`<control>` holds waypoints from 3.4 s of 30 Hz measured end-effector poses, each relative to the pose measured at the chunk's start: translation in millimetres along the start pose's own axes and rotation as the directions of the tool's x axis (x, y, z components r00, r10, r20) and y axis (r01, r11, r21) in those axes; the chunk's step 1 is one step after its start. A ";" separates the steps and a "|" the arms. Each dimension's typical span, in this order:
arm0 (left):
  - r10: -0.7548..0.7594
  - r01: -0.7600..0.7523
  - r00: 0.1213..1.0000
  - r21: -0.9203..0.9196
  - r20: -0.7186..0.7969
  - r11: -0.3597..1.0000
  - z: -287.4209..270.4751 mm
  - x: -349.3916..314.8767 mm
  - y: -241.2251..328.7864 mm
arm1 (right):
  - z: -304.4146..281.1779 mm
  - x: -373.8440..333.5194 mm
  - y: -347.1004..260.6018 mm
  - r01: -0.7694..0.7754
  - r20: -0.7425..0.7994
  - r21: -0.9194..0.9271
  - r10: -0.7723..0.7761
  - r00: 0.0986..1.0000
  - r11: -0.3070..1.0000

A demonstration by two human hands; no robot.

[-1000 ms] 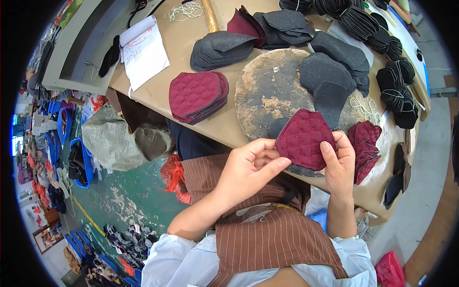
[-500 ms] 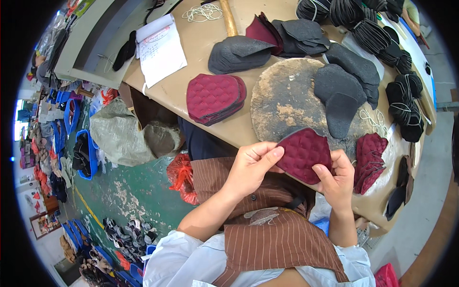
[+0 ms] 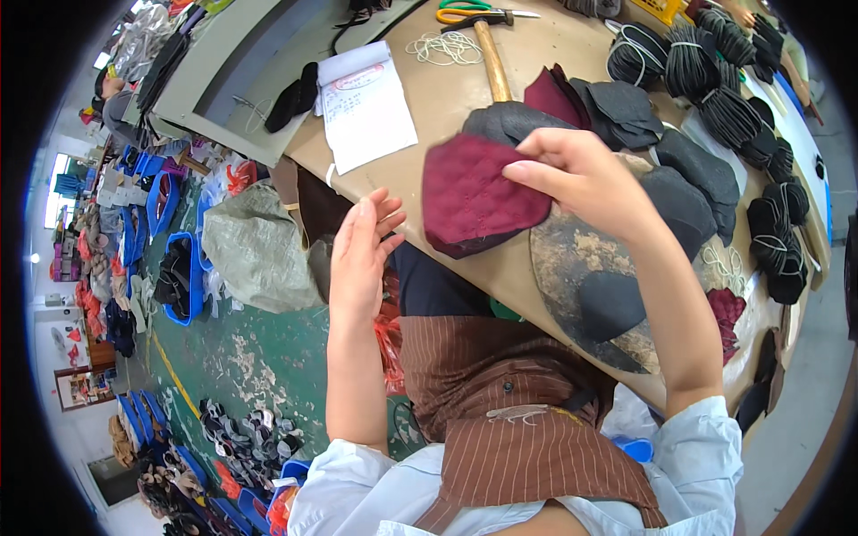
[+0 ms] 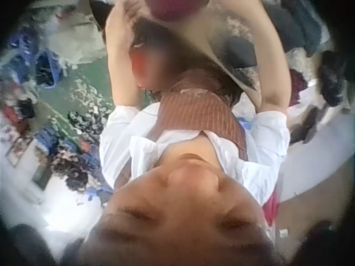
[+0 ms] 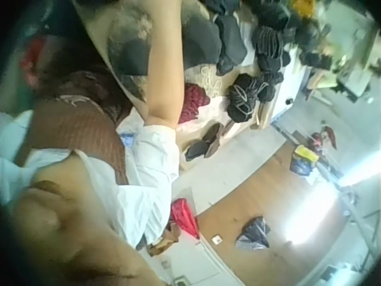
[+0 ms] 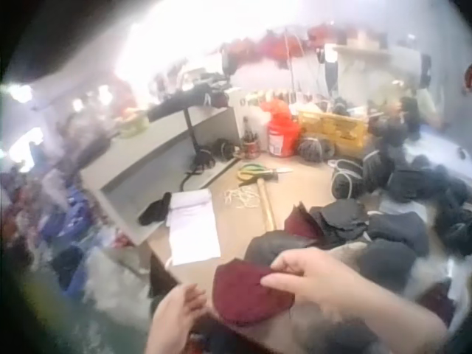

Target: The person assembles small, quilted fabric pieces by hand, layering maroon and dark gray components. They repeatedly pick up pairs of pieces, align them, and place them into a growing stack on the table. The process involves handling the items one at a time and organizing them into a neat pile.

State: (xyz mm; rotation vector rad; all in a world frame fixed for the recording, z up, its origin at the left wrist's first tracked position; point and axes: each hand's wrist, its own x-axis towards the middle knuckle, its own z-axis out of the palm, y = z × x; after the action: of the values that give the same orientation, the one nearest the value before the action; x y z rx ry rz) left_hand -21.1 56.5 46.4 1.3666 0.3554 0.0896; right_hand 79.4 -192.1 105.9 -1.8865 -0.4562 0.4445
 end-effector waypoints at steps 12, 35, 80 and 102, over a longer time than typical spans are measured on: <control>-0.100 0.020 0.924 0.215 0.368 0.976 22.2 35.6 -15.3 | 39.9 12.5 40.5 0.049 -0.149 -0.283 -0.094 0.984 0.958; 0.035 -0.042 0.998 0.157 0.046 0.987 24.9 41.4 6.0 | 11.9 -76.0 70.8 0.022 -0.359 0.394 0.131 0.924 0.919; 0.200 -0.791 0.554 0.435 0.808 0.431 78.8 -37.9 -61.2 | -67.9 -21.1 62.6 -0.013 -0.523 -0.496 -0.287 0.802 0.868; 0.290 -0.630 0.775 0.726 0.562 0.276 35.0 -4.9 -63.8 | 10.6 -194.7 101.8 0.148 -0.176 -0.766 -0.425 0.888 0.625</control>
State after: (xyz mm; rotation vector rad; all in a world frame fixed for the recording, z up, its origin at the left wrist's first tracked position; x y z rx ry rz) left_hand -24.3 9.0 -8.8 2.5336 -0.4244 0.1832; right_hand -82.2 -316.8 24.1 -2.5455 -0.7720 -0.3769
